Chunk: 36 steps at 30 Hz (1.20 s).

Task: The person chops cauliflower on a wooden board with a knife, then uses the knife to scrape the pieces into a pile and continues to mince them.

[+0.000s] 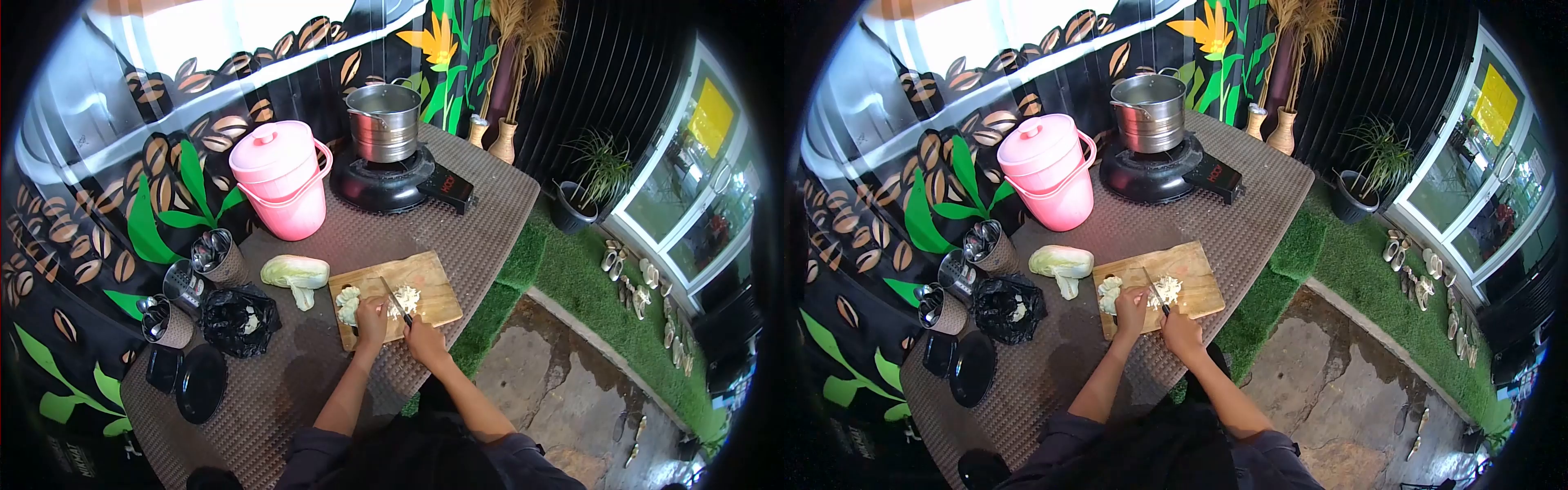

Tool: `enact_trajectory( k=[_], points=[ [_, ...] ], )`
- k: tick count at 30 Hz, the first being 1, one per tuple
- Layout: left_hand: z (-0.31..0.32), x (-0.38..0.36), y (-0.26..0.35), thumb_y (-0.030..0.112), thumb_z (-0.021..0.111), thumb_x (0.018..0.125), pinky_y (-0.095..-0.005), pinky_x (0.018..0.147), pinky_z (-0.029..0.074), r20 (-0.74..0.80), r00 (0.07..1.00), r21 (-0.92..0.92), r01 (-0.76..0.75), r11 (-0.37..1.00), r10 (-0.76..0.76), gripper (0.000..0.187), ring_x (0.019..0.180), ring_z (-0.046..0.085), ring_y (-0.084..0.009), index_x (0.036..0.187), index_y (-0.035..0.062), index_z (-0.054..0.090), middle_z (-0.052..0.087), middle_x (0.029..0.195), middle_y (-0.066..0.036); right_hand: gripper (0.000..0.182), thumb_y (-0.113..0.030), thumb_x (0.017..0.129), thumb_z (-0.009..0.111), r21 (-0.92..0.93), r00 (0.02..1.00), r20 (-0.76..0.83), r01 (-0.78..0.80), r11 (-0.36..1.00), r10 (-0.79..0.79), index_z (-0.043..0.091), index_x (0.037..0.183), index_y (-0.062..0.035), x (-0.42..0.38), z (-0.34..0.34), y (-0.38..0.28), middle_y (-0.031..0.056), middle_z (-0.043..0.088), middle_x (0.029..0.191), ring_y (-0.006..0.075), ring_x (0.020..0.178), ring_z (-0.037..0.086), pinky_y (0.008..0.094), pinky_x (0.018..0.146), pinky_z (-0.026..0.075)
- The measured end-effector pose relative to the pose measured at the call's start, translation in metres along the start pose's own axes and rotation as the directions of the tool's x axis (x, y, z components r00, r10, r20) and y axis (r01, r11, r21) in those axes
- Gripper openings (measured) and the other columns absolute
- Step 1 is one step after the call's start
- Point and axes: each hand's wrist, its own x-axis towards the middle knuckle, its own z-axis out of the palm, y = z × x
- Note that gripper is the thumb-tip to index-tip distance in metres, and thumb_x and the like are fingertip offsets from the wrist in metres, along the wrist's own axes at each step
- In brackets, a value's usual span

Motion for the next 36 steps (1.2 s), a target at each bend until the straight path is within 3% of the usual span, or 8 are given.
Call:
enact_trajectory(
  k=[3,5,8,14,16,30,33,36],
  points=[
    [0.001,0.003,-0.004,0.007,0.068,0.081,-0.0375,0.067,0.051,-0.023,1.000,-0.017,-0.006,1.000,0.006,0.010,0.075,0.064,-0.0312,0.084,-0.0023,0.070,0.067,0.082,-0.018,0.034,-0.032,0.094,0.048,-0.030,0.999,-0.013,-0.036,0.999,0.036,0.049,0.102,0.0006,-0.007,0.012,-0.005,0.0270,0.065,0.083,0.0437,0.080,0.066,0.0527,0.070,0.052],
    [0.007,0.004,-0.011,0.005,0.069,0.080,-0.0330,0.062,0.052,0.005,0.995,-0.169,0.097,0.981,-0.098,0.009,0.068,0.066,-0.0261,0.084,-0.0019,0.071,0.068,0.082,-0.016,0.033,-0.032,0.094,0.049,-0.040,0.997,-0.033,-0.075,0.996,0.074,0.049,0.099,0.0007,-0.006,0.020,-0.005,0.0269,0.066,0.083,0.0430,0.082,0.066,0.0516,0.071,0.053],
    [0.007,0.008,-0.010,0.003,0.070,0.078,-0.0306,0.059,0.053,0.020,0.996,-0.114,0.084,0.990,-0.082,0.006,0.062,0.066,-0.0232,0.083,-0.0016,0.071,0.068,0.079,-0.015,0.033,-0.031,0.094,0.048,0.013,0.997,-0.029,-0.068,0.998,0.069,0.048,0.100,0.0011,0.005,0.024,-0.001,0.0273,0.065,0.084,0.0460,0.077,0.065,0.0539,0.069,0.052],
    [0.010,0.006,-0.009,0.004,0.071,0.078,-0.0300,0.059,0.052,-0.032,0.996,-0.052,0.086,0.995,-0.088,0.008,0.064,0.067,-0.0223,0.083,-0.0019,0.070,0.067,0.075,-0.015,0.036,-0.033,0.094,0.049,0.003,0.999,0.029,0.027,1.000,-0.027,0.049,0.104,0.0017,0.019,-0.001,0.000,0.0264,0.066,0.083,0.0430,0.079,0.066,0.0532,0.072,0.052],
    [0.009,0.007,-0.010,0.004,0.071,0.078,-0.0301,0.059,0.051,-0.021,0.995,-0.060,0.096,0.994,-0.097,0.008,0.064,0.066,-0.0224,0.082,-0.0018,0.070,0.067,0.075,-0.015,0.035,-0.031,0.094,0.048,0.044,0.999,0.031,-0.031,0.999,0.030,0.048,0.106,0.0022,0.012,0.007,-0.004,0.0310,0.064,0.088,0.0478,0.086,0.063,0.0549,0.077,0.050],
    [0.011,0.009,-0.012,0.006,0.072,0.076,-0.0319,0.059,0.051,-0.004,0.993,-0.093,0.121,0.988,-0.122,0.004,0.065,0.066,-0.0228,0.077,0.0027,0.070,0.066,0.075,-0.011,0.042,-0.034,0.095,0.047,0.096,0.992,0.019,-0.129,0.987,0.128,0.046,0.110,0.0051,0.008,0.018,-0.013,0.0320,0.063,0.089,0.0482,0.087,0.062,0.0556,0.078,0.049],
    [0.011,0.007,-0.012,0.008,0.073,0.074,-0.0338,0.060,0.050,0.009,0.990,-0.080,0.143,0.987,-0.142,0.006,0.066,0.065,-0.0241,0.076,0.0040,0.070,0.066,0.074,-0.011,0.042,-0.035,0.095,0.047,0.145,0.993,0.039,-0.116,0.983,0.112,0.049,0.106,0.0053,0.021,0.013,-0.001,0.0325,0.063,0.090,0.0480,0.088,0.062,0.0549,0.078,0.048],
    [0.013,0.010,-0.010,0.011,0.074,0.071,-0.0362,0.062,0.050,-0.004,0.993,0.014,0.120,0.993,-0.120,0.007,0.067,0.064,-0.0259,0.074,0.0054,0.070,0.066,0.074,-0.010,0.040,-0.035,0.094,0.047,0.124,0.995,0.091,0.029,0.992,-0.041,0.054,0.101,0.0040,0.038,-0.012,0.010,0.0316,0.063,0.092,0.0479,0.088,0.061,0.0535,0.078,0.048]
  ],
)
